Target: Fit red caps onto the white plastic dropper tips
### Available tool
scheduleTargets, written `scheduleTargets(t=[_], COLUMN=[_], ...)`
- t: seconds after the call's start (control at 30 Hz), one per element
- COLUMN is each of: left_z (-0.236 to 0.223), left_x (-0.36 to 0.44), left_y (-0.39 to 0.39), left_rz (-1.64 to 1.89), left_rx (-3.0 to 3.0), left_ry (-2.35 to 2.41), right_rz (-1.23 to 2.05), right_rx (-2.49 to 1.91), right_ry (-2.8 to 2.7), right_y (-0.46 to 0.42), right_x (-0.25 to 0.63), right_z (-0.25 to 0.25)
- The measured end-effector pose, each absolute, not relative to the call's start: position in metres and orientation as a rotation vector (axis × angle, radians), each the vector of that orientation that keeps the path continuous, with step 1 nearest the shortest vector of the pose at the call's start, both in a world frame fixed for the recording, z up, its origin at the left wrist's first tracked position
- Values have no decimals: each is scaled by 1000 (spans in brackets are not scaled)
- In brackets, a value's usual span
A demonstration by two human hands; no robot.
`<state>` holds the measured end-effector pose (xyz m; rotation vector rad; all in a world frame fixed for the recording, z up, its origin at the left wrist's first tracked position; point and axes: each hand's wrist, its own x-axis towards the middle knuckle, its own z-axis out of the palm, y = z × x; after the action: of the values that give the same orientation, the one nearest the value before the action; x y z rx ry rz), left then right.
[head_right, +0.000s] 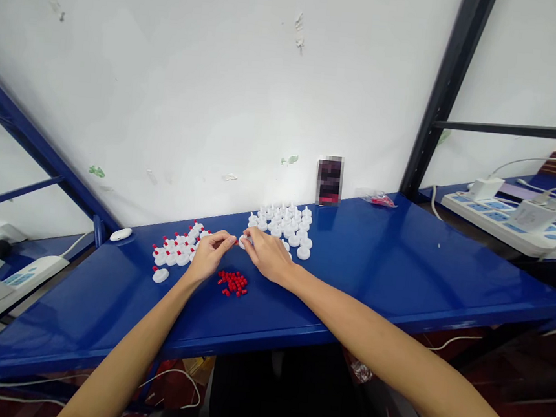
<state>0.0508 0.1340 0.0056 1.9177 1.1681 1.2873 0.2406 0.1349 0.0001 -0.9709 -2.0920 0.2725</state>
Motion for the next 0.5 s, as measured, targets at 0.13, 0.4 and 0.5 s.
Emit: scheduleTargets(t=[0.13,0.4,0.5], left_z=[4,-1,-3], left_x=[53,55,54], left_y=[132,132,132], left_rz=[1277,1281,1284], left_rx=[1861,1943,2023], left_ry=[1210,1200,1210], right_rz=[225,244,244], right_rx=[-987,-864,-818], right_ry=[-2156,-2098,-2051], right_y=[135,140,146], right_x=[240,240,240], right_z=[-2,-7,-11])
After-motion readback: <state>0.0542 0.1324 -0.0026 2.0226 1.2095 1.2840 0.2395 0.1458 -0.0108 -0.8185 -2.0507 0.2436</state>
